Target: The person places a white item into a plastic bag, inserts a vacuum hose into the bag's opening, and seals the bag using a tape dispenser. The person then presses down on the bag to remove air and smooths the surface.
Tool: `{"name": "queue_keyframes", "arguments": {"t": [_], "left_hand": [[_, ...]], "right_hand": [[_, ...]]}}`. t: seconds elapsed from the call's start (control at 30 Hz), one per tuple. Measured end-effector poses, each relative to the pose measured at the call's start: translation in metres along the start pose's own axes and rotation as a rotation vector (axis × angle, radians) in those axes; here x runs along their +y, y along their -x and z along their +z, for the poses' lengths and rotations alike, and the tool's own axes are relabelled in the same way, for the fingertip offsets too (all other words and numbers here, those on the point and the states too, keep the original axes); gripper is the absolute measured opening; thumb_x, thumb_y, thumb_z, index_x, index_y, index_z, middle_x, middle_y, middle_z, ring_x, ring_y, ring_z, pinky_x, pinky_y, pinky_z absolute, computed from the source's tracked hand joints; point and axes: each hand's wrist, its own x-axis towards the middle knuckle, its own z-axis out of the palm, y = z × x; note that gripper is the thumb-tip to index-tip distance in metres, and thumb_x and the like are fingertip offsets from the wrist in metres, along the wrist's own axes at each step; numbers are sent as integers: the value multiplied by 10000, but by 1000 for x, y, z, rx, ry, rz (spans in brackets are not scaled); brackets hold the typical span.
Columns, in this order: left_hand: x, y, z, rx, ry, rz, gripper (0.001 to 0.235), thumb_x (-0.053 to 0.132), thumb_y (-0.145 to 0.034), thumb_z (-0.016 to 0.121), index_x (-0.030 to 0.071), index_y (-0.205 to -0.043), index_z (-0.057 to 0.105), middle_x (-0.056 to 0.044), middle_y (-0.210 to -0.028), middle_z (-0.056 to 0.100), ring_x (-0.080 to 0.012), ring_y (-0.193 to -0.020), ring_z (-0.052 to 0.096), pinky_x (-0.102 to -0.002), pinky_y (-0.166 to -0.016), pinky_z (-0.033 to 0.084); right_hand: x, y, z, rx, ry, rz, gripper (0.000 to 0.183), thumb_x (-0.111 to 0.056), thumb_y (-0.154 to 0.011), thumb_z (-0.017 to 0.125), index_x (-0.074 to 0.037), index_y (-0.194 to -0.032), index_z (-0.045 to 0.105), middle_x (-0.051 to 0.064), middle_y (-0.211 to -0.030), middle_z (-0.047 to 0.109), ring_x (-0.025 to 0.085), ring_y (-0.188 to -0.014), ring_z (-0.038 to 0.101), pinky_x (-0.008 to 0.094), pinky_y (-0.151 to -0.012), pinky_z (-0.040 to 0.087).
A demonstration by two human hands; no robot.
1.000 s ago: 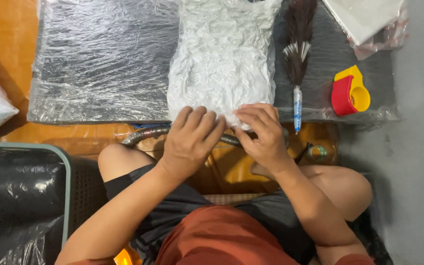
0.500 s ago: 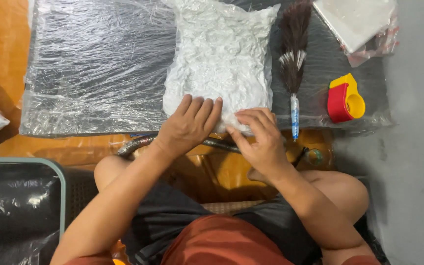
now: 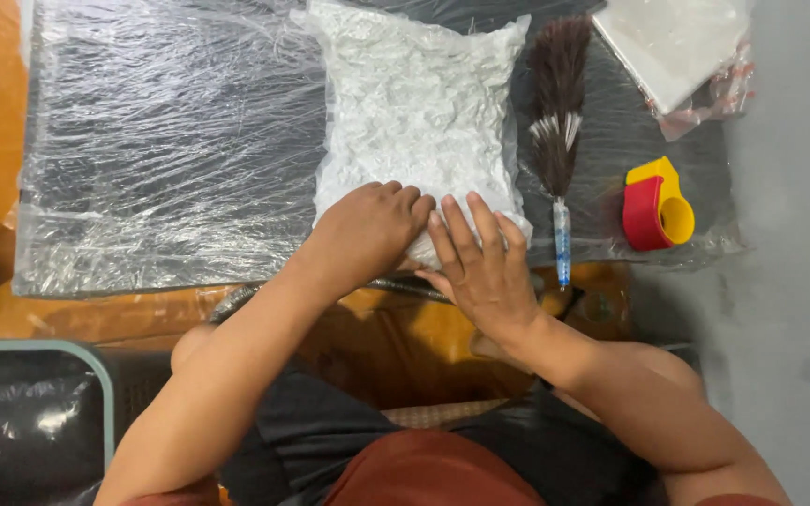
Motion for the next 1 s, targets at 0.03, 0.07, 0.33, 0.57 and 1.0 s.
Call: {"name": "queue_keyframes", "arguments": {"t": [0.03,0.07,0.33,0.57,1.0], "left_hand": [[-1,-2,-8,-46,39,-14,637,524,-712,858,15,-1023,634,-125,-930,681,-316,-873,702,-391,-801,565],[-4,-5,1,-46,42,-14,637,524,-712,858,15,-1023,634,-125,-930,681,-316,-873,702,-391,-801,565],[-19,-21,24,-362,378,-156,742,552,-747,848,5,-1204,644,-191,-1029,737,-405,-975,733,-498,-843,592],[-41,-33,19,-463,631,-305,913,628,-672,869,60,-1317,559,-245,-1120,731,-477,-1067,703,-556,-914,565],[-45,-34,30,-137,251,-225,792,798,-798,608,91,-1126,747,-172,-1148,663,-391,-1137,596,-499,-1009,456]], "right_hand": [[1,0,7,6,-20,-3,761,-577,-977,600,-17,-1482,492,214,-1461,561,426,-1285,577,550,-982,488],[1,4,14,3,-21,-5,761,-577,-977,600,-17,-1482,492,214,-1461,561,426,-1285,577,550,-982,488],[14,5,49,-43,-162,-78,729,-600,-872,601,9,-1272,608,157,-1050,586,357,-910,617,446,-696,468],[38,-18,64,-146,-365,-107,631,-565,-836,593,-5,-1125,632,104,-847,505,312,-711,537,422,-618,410],[77,-43,91,-596,-914,-13,599,-481,-735,787,-29,-1083,605,189,-880,687,439,-882,695,542,-743,554]]}}
